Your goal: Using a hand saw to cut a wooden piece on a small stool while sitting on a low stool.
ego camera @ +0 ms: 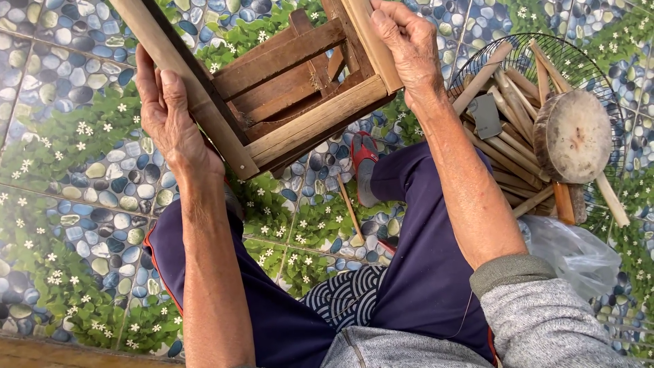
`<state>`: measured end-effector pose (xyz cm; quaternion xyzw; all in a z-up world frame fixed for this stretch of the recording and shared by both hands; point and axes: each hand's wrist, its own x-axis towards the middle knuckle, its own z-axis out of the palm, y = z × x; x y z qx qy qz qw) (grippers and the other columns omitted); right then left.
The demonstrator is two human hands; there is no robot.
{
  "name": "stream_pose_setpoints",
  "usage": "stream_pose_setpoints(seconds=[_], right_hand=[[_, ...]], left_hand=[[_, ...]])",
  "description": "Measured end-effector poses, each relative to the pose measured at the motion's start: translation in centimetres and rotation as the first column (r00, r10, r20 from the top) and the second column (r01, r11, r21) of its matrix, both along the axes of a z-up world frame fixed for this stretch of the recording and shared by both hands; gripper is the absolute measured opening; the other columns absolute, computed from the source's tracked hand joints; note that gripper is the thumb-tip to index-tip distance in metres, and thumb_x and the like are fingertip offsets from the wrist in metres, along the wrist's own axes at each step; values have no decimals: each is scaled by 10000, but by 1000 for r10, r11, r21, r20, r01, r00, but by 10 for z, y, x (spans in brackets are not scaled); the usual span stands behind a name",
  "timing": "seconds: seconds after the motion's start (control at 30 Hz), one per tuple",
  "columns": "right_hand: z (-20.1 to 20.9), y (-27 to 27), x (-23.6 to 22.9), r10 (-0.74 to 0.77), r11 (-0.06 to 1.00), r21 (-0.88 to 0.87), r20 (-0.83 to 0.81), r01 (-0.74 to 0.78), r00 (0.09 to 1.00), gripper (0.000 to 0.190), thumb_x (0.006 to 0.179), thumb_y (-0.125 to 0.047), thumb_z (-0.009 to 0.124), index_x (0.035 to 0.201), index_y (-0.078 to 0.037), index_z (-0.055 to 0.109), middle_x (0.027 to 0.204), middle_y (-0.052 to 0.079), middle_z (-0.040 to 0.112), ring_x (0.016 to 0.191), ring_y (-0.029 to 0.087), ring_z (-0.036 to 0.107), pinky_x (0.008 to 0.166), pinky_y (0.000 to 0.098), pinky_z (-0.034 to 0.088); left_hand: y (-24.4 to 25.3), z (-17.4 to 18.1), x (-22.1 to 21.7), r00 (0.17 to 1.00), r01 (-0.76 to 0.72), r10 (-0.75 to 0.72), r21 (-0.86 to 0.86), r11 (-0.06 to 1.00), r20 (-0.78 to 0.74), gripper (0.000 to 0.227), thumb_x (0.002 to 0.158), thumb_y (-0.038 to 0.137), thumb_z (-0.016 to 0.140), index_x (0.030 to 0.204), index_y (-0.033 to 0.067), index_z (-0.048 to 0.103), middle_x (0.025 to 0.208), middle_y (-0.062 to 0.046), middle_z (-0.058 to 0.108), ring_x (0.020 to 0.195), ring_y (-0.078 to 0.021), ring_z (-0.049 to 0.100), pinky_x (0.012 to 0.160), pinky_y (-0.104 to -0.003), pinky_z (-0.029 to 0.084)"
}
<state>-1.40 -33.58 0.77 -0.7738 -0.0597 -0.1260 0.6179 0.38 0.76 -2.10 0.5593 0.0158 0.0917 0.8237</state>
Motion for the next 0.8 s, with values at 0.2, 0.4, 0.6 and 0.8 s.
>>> stream_pose_setpoints(seconds=[0.2,0.4,0.6,0.8], right_hand=[[-6,-4,1,-15,1000,14,1,15,1000,471,1094,-401,622,1421,-66,572,1454,103,588,1378,263,570,1178,385,521],[-1,0,-1,1,999,38,0,-1,1000,466,1087,-403,631,1413,-74,578,1441,103,598,1367,273,583,1178,398,535],[3,2,-1,-50,997,49,-68,54,996,461,1045,-455,639,1354,-113,638,1302,38,690,1220,204,678,1027,340,614],[1,1,-1,-44,998,36,-47,46,998,460,1062,-428,633,1374,-91,622,1352,58,662,1264,210,649,1060,340,579]], left_hand=[[0,5,-2,1000,-6,6,8,1000,-27,637,1029,409,729,1566,198,460,1441,-36,670,1238,-153,679,1111,-323,643],[1,3,-1,999,-10,10,0,1000,-43,663,1000,433,754,1558,199,483,1439,-4,657,1213,-133,676,1099,-306,648],[0,4,-1,998,-24,24,-5,1000,-58,663,987,450,754,1548,211,495,1446,-9,661,1193,-148,699,1069,-325,681],[0,3,-1,999,-23,23,-14,1000,-44,650,994,439,758,1544,207,501,1453,-9,657,1203,-148,691,1089,-322,669]])
